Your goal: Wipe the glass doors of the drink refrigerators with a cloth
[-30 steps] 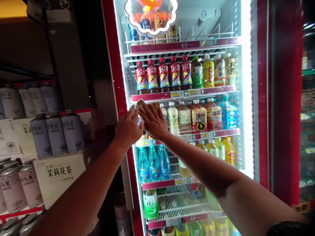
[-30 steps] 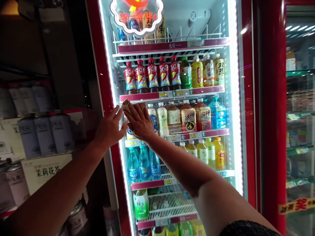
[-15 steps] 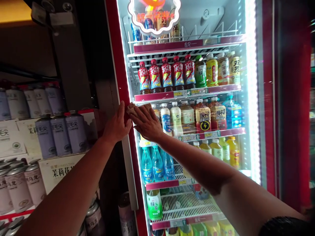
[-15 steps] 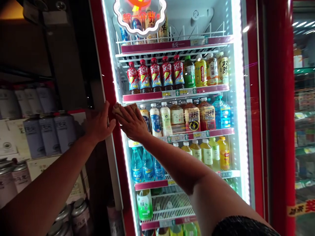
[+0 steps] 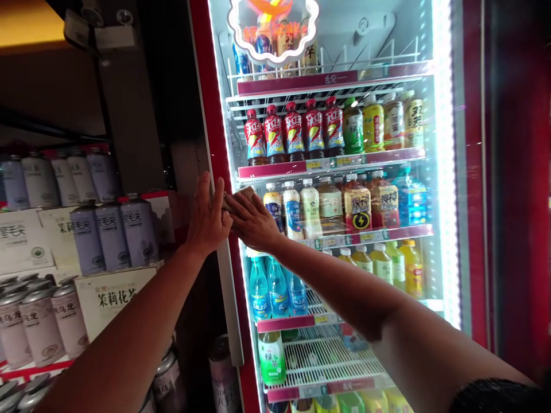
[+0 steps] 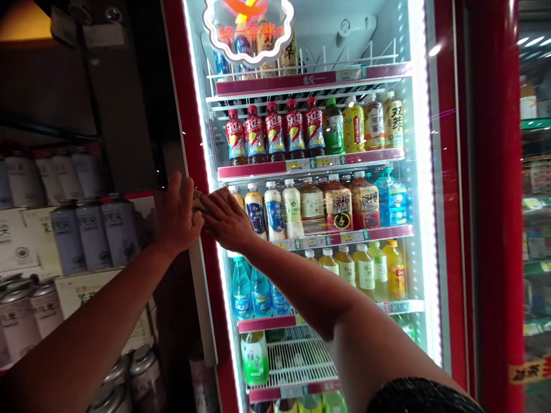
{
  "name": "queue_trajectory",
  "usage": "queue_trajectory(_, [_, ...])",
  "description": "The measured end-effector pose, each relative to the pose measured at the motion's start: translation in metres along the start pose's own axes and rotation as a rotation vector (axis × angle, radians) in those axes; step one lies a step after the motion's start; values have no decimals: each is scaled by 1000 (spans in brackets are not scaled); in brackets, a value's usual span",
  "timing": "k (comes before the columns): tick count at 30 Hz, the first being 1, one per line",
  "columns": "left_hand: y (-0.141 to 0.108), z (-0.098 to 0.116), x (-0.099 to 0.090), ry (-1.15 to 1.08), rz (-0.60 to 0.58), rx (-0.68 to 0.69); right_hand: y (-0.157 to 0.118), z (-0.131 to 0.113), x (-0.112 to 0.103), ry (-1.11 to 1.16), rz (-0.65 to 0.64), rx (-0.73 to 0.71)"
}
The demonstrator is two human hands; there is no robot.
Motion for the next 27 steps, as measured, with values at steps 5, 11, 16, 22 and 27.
queue_trajectory(5, [-7, 11, -5, 41, 96, 28, 3, -2, -2, -10, 40, 111])
queue_trajectory(11, [-15, 10, -3, 48, 156, 29, -13, -23, 11, 6, 47, -9])
queue_trajectory(16, [-32, 31, -4, 18, 98, 285, -30, -10, 6, 3, 50, -45])
queue_trajectory(22, [-61, 70, 9, -185, -27, 89, -14, 0, 1, -13, 67, 175])
queue_trajectory(27, [-70, 83, 38, -249, -3, -102, -41, 0, -2, -14, -11, -6])
Point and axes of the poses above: each hand's wrist, its own y-axis towards the middle knuckle, its own x-axis out of the palm, z = x × y, the point moved 1 cm from there along y, towards the middle knuckle, and after that the axes turned 4 degrees about -x, right-handed, at the moved point
